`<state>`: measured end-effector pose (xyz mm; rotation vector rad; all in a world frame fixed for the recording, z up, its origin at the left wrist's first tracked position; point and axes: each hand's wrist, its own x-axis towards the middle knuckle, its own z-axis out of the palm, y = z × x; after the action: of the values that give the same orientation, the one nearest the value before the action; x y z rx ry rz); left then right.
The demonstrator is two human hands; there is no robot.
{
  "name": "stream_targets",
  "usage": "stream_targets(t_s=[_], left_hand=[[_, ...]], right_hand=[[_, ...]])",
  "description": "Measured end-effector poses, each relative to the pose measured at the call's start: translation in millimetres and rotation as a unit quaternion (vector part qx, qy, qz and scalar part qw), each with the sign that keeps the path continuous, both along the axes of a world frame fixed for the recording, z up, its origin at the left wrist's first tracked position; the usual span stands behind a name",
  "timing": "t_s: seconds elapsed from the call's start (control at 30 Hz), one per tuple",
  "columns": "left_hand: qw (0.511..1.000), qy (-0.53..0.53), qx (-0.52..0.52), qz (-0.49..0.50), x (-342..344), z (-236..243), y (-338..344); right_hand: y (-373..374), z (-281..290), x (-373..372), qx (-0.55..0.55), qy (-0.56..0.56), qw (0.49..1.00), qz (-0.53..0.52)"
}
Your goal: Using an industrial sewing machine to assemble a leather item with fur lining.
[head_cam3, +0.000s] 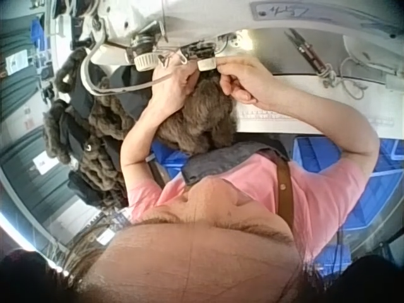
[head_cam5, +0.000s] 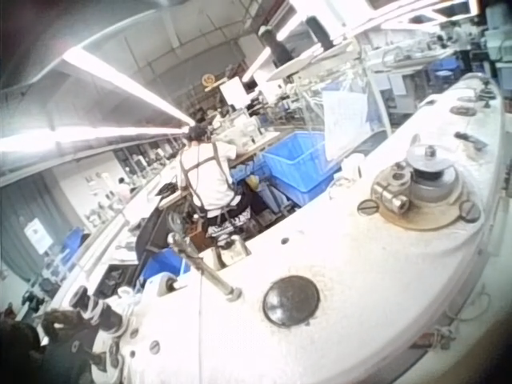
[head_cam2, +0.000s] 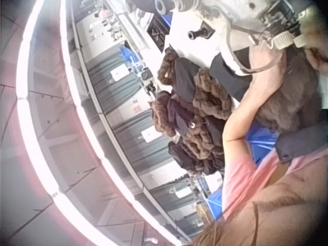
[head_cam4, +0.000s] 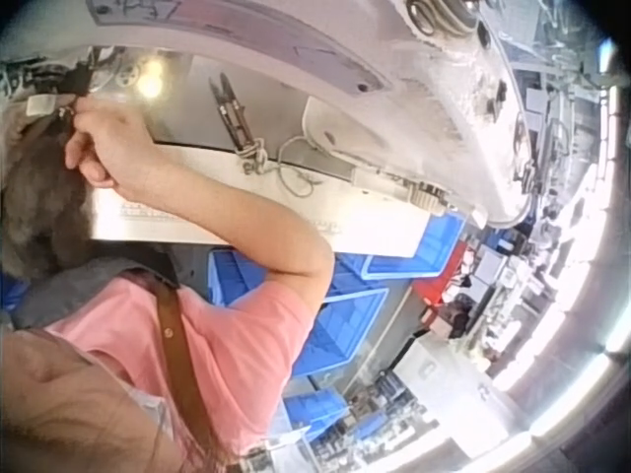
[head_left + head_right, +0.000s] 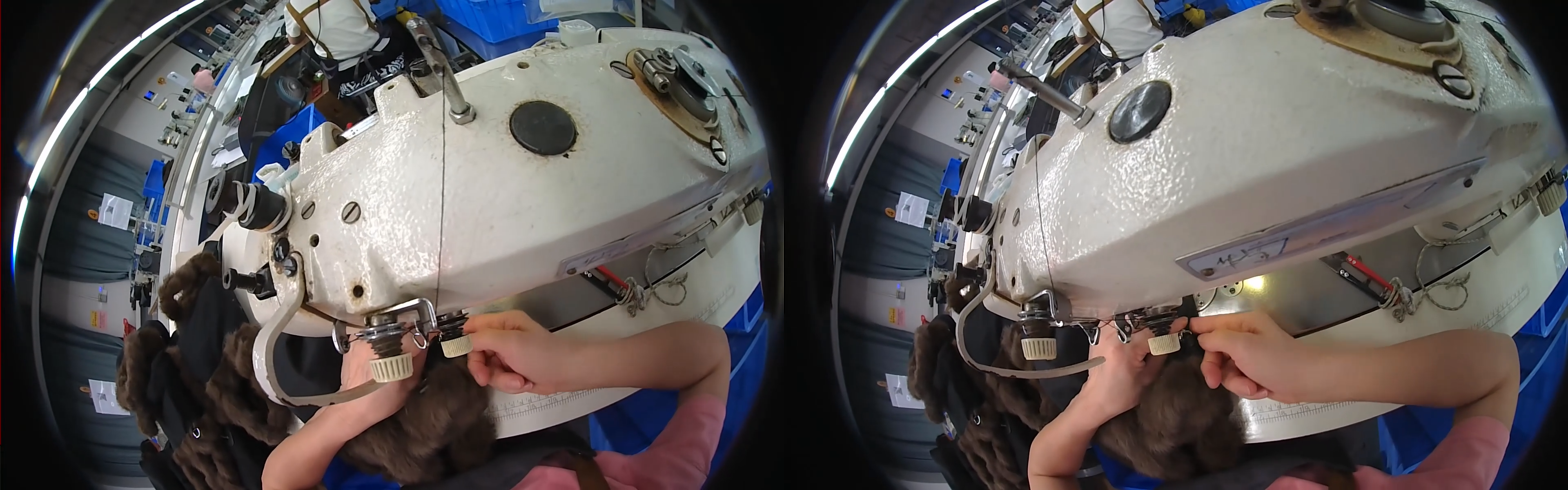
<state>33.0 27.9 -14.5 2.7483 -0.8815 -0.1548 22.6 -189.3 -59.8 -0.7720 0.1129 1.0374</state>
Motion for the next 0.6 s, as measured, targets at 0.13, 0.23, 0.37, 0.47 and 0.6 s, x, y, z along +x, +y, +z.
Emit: stream_targets(t_s=[0.13, 0.23, 0.37, 0.47, 0.6], left_hand=[[1.0, -0.027, -0.005, 0.004, 0, 2, -3], [0.998, 0.044, 0.033, -0.009, 6, 3, -3], [0.999, 0.051, 0.015, -0.002, 2, 6, 0], [0.999, 0.031, 0.007, -0.007, 4, 0, -1], [0.993, -0.104, -0.003, -0.056, 2, -5, -5]], right_hand=[[6, -3, -13, 0.031, 0.012, 0.999, -0.041], [6, -5, -14, 0.059, 0.02, 0.998, -0.033], [11, 11, -32, -0.047, -0.112, 0.991, -0.061], [8, 13, -27, -0.115, -0.164, 0.978, -0.06], [-4, -24, 10, -0.369, -0.687, 0.616, -0.115]])
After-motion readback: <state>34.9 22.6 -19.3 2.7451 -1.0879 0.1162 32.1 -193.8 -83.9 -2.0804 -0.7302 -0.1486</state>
